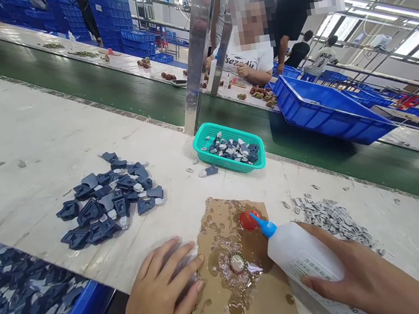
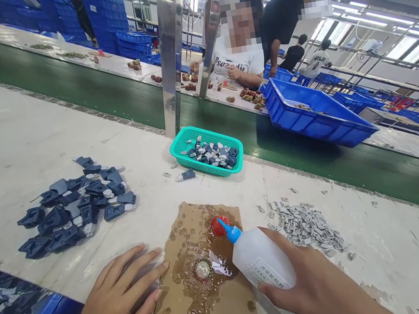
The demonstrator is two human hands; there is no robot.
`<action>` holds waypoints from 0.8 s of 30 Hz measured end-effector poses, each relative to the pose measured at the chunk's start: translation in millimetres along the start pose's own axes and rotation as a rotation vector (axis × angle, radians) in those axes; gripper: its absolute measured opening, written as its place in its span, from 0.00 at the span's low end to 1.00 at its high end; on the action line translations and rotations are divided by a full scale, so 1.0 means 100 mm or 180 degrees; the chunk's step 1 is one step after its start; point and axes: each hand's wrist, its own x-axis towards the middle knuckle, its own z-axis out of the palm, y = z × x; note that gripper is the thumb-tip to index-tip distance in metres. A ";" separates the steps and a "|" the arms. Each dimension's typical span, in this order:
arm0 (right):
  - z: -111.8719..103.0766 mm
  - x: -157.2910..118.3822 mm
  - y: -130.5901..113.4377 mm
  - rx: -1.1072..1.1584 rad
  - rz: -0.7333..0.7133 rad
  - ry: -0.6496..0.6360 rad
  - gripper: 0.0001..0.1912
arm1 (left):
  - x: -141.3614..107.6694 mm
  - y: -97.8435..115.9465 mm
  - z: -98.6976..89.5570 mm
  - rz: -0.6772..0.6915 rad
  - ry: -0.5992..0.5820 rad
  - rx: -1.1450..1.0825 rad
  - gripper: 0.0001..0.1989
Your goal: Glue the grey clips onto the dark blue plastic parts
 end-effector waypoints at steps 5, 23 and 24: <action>-0.03 0.05 -0.02 0.0261 -0.0134 0.0366 0.33 | -0.01 0.00 0.00 -0.0018 -0.0046 0.0009 0.13; 0.13 1.33 0.17 0.2699 -0.0253 0.2464 0.44 | -0.01 0.00 -0.03 -0.0013 -0.0065 0.0053 0.13; 0.16 1.34 0.20 0.2671 -0.0246 0.2451 0.43 | 0.00 0.00 -0.03 -0.0017 -0.0082 0.0044 0.14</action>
